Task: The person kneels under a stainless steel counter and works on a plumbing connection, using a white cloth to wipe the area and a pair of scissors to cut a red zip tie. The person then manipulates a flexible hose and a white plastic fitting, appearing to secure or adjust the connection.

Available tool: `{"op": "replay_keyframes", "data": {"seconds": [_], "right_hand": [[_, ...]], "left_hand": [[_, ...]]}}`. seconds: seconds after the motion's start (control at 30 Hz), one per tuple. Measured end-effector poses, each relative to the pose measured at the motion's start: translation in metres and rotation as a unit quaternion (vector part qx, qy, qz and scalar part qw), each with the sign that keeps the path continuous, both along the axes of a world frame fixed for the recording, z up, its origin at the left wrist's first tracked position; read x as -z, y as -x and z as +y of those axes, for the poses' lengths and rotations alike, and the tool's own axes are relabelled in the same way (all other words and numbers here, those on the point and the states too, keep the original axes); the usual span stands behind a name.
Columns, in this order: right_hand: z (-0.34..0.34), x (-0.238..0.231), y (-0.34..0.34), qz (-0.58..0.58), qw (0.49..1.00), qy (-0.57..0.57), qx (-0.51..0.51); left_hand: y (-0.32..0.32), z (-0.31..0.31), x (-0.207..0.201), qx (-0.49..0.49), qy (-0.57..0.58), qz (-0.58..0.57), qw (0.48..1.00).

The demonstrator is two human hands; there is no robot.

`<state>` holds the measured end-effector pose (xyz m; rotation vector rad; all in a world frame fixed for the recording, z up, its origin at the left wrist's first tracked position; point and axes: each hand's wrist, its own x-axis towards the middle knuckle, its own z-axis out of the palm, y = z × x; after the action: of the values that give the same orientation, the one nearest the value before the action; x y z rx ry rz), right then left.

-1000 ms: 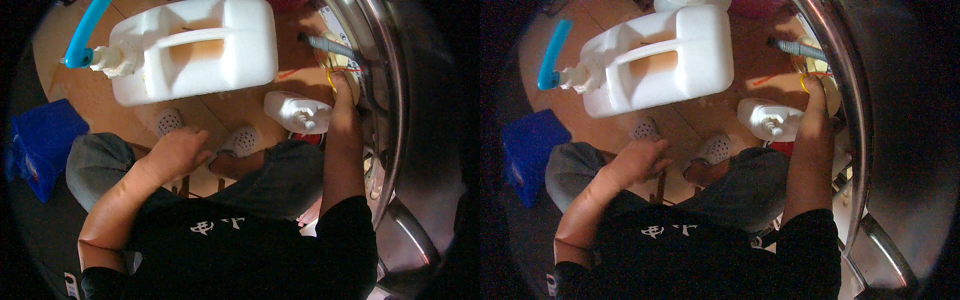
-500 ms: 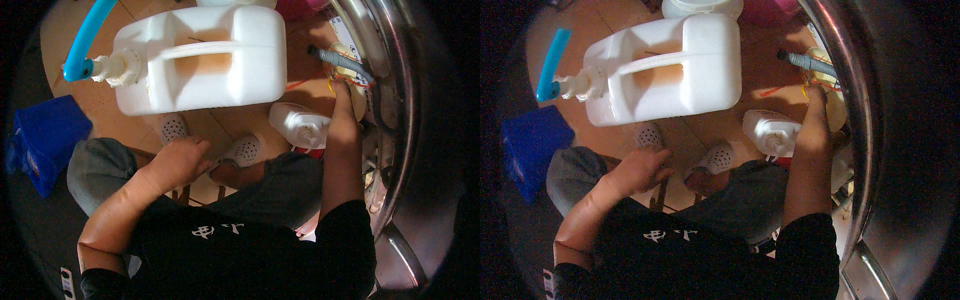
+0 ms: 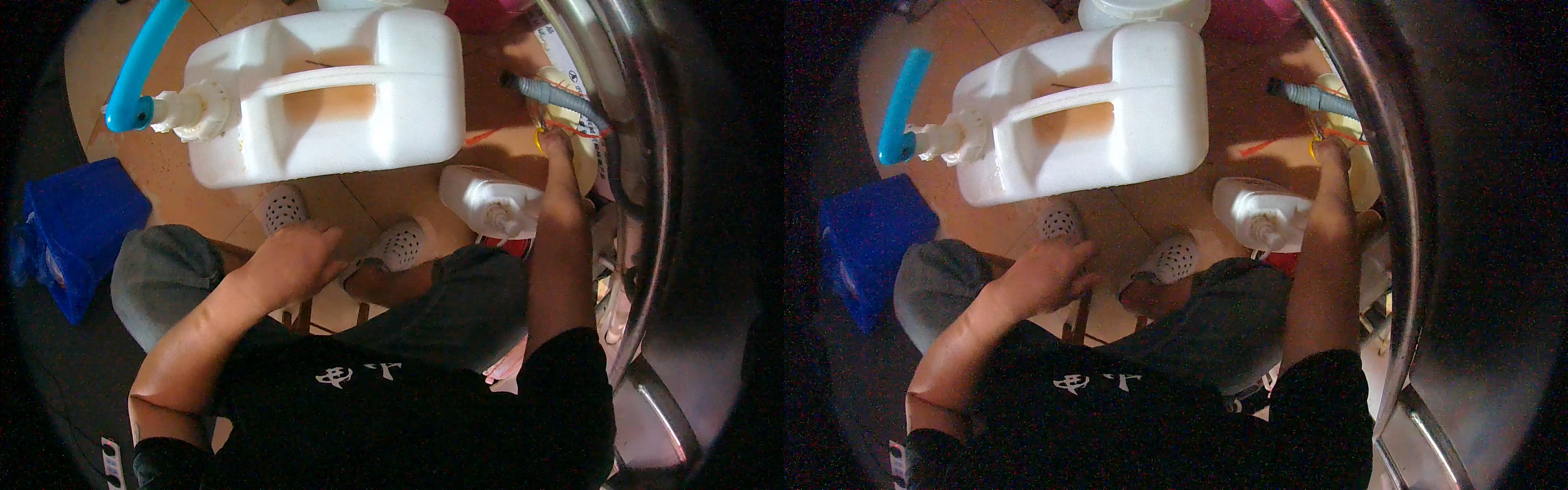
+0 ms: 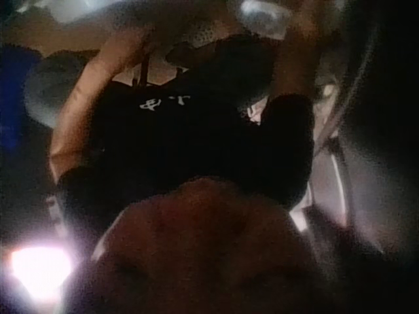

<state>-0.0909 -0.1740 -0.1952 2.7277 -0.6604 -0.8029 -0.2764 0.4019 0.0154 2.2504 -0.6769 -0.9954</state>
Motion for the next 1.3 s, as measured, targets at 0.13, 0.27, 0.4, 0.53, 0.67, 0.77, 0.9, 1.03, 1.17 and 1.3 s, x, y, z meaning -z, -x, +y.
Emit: {"op": "replay_keyframes", "data": {"seconds": [0.13, 0.27, 0.4, 0.53, 0.67, 0.77, 0.9, 1.03, 1.17, 1.3], "right_hand": [[0.017, -0.032, 0.013, 0.045, 0.994, -0.004, -0.098], [0.045, -0.061, 0.046, 0.003, 0.979, -0.052, -0.199], [0.075, -0.097, 0.072, 0.004, 0.955, -0.040, -0.294], [0.103, -0.147, 0.095, -0.022, 0.961, -0.113, -0.251], [0.131, -0.200, 0.133, -0.112, 0.949, -0.172, -0.240], [0.158, -0.241, 0.173, -0.169, 0.932, -0.212, -0.241], [0.202, -0.297, 0.226, -0.206, 0.919, -0.241, -0.235], [0.246, -0.337, 0.269, -0.218, 0.903, -0.284, -0.236], [0.273, -0.349, 0.288, -0.232, 0.886, -0.317, -0.247], [0.265, -0.325, 0.284, -0.186, 0.907, -0.310, -0.215]], "left_hand": [[-0.001, -0.005, -0.006, 0.006, 0.001, 0.004, 1.000], [0.002, -0.014, -0.018, 0.011, -0.001, 0.008, 1.000], [0.006, -0.023, -0.022, 0.047, 0.007, 0.017, 0.999], [0.010, -0.031, -0.018, 0.074, 0.032, -0.011, 0.997], [0.013, -0.044, -0.011, 0.046, 0.089, -0.050, 0.994], [0.016, -0.060, -0.007, -0.018, 0.166, -0.102, 0.981], [0.022, -0.083, -0.009, -0.159, 0.238, -0.155, 0.946], [0.020, -0.090, -0.013, -0.243, 0.282, -0.164, 0.913], [0.009, -0.082, -0.005, -0.230, 0.338, 0.101, 0.907], [0.008, -0.066, 0.006, -0.305, 0.327, 0.148, 0.882]]}}
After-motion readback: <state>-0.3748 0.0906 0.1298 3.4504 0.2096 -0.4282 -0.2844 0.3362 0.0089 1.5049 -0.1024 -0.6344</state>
